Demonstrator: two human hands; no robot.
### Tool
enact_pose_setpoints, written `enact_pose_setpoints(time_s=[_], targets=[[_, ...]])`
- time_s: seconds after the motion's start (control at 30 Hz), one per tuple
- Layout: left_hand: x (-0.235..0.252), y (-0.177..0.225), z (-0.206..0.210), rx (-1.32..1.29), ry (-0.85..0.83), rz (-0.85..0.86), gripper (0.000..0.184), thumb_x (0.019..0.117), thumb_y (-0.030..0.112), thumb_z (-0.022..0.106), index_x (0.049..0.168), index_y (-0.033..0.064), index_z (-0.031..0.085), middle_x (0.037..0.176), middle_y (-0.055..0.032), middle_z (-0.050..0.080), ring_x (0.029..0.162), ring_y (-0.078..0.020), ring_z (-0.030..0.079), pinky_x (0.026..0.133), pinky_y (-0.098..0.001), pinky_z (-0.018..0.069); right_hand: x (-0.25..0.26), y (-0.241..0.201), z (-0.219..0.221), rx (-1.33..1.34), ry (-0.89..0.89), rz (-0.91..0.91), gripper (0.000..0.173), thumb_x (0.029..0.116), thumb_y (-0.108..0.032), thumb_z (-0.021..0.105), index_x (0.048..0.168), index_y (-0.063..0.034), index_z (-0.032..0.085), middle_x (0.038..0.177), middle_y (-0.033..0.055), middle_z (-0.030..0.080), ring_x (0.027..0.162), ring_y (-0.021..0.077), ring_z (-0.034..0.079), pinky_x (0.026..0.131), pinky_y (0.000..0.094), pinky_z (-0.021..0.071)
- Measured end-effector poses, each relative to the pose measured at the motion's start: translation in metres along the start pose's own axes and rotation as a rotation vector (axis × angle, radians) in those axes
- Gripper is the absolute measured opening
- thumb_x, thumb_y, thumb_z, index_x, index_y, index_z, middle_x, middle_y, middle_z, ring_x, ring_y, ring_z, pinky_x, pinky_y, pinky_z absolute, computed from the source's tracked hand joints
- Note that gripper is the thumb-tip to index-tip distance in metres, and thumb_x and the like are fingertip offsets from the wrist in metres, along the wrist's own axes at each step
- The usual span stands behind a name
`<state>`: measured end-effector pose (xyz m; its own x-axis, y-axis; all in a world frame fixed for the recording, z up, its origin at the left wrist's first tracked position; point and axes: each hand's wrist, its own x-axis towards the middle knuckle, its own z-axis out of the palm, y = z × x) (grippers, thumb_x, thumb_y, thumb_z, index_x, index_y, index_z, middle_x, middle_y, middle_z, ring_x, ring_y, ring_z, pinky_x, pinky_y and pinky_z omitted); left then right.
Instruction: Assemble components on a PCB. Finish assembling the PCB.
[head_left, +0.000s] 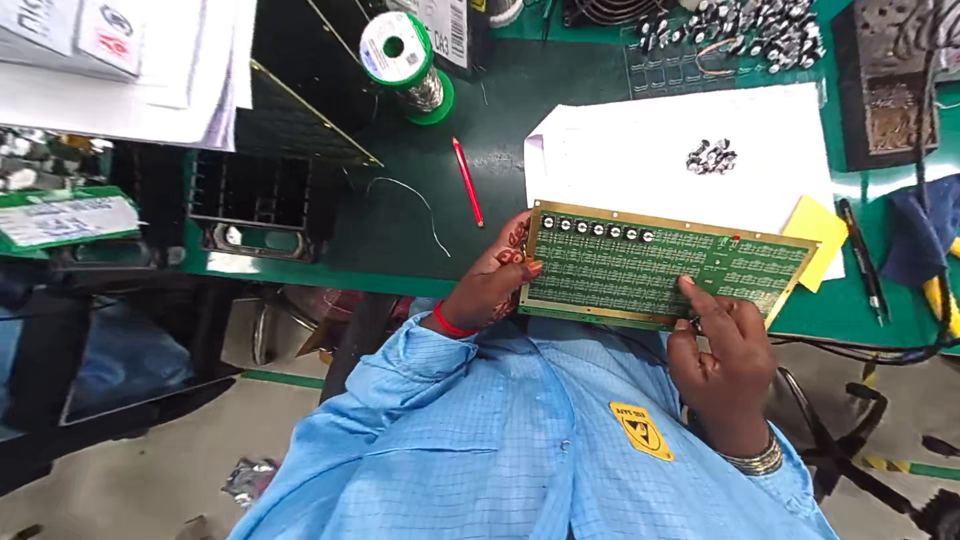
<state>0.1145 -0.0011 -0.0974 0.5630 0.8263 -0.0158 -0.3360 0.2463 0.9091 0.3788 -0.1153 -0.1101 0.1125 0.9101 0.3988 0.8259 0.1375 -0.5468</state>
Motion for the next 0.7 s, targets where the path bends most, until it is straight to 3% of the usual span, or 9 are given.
enact_pose_setpoints(time_s=[0.7], targets=[[-0.0002, 0.0001, -0.0021, 0.008, -0.022, -0.008, 0.068, 0.0853, -0.010, 0.043, 0.149, 0.0096, 0.031, 0.125, 0.0034, 0.062, 0.108, -0.0053, 0.065, 0.093, -0.0269, 0.0561, 0.0019, 0.0020, -0.0014, 0.000, -0.005, -0.034, 0.039, 0.0970, -0.013, 0.048, 0.126, -0.0014, 0.072, 0.086, 0.0178, 0.059, 0.077, 0.0208, 0.056, 0.066, 0.0262, 0.0437]])
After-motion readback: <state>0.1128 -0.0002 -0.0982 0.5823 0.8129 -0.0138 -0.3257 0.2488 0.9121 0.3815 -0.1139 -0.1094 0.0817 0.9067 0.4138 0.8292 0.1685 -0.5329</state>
